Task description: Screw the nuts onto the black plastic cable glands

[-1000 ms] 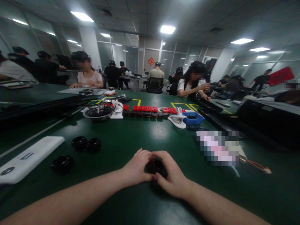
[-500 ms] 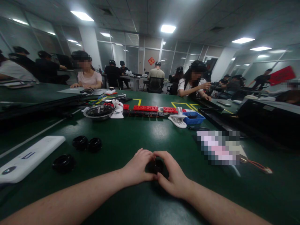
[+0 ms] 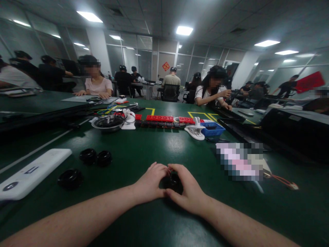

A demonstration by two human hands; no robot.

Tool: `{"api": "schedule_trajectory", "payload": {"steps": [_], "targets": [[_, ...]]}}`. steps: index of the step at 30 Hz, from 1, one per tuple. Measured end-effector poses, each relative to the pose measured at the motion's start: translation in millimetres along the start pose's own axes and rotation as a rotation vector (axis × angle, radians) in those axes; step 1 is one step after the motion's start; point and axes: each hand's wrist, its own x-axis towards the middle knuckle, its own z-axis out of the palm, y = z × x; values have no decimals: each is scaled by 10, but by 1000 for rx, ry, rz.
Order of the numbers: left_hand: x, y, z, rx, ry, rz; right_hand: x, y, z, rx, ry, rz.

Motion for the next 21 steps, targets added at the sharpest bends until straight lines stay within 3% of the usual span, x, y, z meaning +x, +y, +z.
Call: {"api": "schedule_trajectory", "payload": {"steps": [4, 11, 16, 21], "targets": [[-4, -29, 22, 4, 25, 20, -2, 31, 18, 7, 16, 37], [-13, -10, 7, 16, 15, 6, -22, 25, 4, 21, -10, -45], [-2, -15, 5, 16, 10, 15, 7, 45, -4, -45, 72, 44], [-7, -13, 10, 21, 18, 31, 14, 58, 16, -17, 26, 52]]}}
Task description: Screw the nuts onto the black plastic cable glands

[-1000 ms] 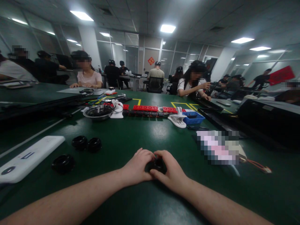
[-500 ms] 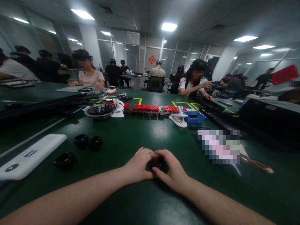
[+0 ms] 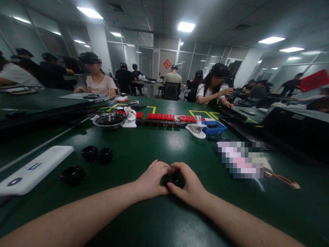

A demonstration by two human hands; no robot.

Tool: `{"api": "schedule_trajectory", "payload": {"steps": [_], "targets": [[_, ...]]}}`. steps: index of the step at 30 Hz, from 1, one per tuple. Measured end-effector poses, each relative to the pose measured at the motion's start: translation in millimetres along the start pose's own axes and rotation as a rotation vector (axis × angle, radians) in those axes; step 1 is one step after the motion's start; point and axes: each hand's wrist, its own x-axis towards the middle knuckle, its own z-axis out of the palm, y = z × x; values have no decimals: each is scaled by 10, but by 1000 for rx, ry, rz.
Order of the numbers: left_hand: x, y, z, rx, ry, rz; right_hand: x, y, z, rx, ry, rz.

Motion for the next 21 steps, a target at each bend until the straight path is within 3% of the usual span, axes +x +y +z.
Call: {"api": "schedule_trajectory", "payload": {"steps": [5, 12, 18, 21], "targets": [[-6, -1, -1, 4, 5, -16, -18, -24, -22, 41, -12, -100], [-7, 20, -20, 0, -19, -17, 9, -19, -13, -16, -17, 14], [1, 27, -20, 2, -5, -30, -15, -32, -28, 59, -67, -175], [3, 10, -10, 5, -7, -17, -21, -13, -26, 23, 5, -134]]}}
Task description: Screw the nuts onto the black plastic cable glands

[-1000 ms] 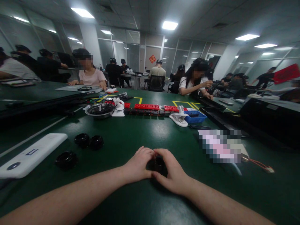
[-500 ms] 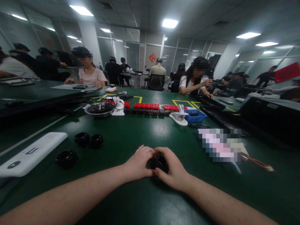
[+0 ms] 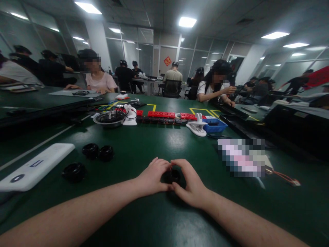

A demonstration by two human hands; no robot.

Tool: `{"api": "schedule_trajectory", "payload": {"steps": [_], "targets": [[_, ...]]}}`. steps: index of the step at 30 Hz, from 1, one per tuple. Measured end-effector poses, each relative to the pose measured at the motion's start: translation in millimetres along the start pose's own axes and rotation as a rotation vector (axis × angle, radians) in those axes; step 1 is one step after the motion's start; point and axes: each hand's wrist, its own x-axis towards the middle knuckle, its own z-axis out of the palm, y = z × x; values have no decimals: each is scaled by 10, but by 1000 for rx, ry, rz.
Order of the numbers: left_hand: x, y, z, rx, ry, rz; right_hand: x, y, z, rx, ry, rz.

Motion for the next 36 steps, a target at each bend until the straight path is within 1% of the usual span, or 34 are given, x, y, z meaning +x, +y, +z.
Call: {"api": "schedule_trajectory", "payload": {"steps": [3, 5, 7, 9, 11, 12, 14, 17, 20, 22, 25, 27, 30, 36], "targets": [[-1, -14, 10, -4, 2, 14, 5, 31, 15, -78, 71, 118], [-2, -14, 12, -6, 5, 14, 9, 38, 20, -95, 55, 160], [-4, -6, 9, -7, 8, 10, 8, 28, 11, -51, 6, 124], [-5, 6, 1, -4, 8, 5, 3, 11, -7, 26, -28, 31], [-7, 12, -6, 0, 4, 4, -3, 0, -23, 65, -25, -41], [-7, 11, -8, 3, 4, 6, -4, -1, -27, 60, -16, -50], [-7, 4, -8, 7, 4, 16, -4, 8, -21, 13, 12, -20], [-8, -3, -8, 9, -2, 21, 6, 28, 5, -59, 53, 75], [-7, 8, -16, 9, -6, 16, 10, 27, 18, -80, 60, 131], [-5, 20, -20, 15, 4, 18, 3, 15, 11, -31, 30, 92], [-2, 27, -18, 22, 10, 13, -12, 1, -2, 62, -36, -13], [-4, 24, -10, 25, 10, 9, -13, 0, 2, 68, -65, -32], [-14, 16, 6, 36, 22, 8, 4, 5, 21, 34, -71, -5], [-33, 16, 22, 31, 45, 5, 24, 8, 38, -153, 42, 146]]}}
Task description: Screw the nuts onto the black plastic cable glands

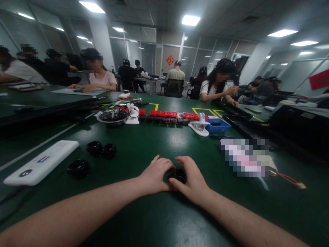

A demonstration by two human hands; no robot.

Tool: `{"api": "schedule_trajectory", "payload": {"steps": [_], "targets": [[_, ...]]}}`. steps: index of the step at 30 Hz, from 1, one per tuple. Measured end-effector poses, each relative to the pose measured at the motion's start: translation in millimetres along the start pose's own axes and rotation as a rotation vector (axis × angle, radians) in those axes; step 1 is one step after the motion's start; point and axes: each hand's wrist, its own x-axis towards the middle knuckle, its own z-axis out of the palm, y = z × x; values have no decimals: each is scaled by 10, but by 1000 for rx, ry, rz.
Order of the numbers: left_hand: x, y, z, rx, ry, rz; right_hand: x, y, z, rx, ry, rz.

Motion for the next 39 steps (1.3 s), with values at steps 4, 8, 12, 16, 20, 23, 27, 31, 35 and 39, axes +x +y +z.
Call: {"api": "schedule_trajectory", "payload": {"steps": [4, 8, 12, 16, 20, 23, 27, 31, 35, 39], "targets": [[-1, 20, -1, 31, 28, 2, -4, -11, 18, 39, -8, 46], [-1, 33, -3, 71, 53, -10, 4, -30, 32, 71, -24, 39], [0, 34, 5, 63, 44, -6, 6, -29, 9, 118, -11, -21], [5, 23, 14, 26, 17, 12, -13, -6, -11, 150, 19, -102], [1, 6, 12, 17, -19, 25, -16, -9, 3, 75, -1, -24], [-3, 4, 7, 12, -29, 21, -12, -19, 12, 90, -34, 31], [5, 9, 4, 15, -24, 9, -26, -25, -8, 176, -80, -89], [18, 12, -13, 0, -40, -2, -33, -20, -22, 133, -35, -114], [22, 12, -25, -16, -52, -8, -22, -3, -7, 86, -12, 10], [23, 12, -19, -17, -41, -11, -23, -21, -30, 165, -66, -57]]}}
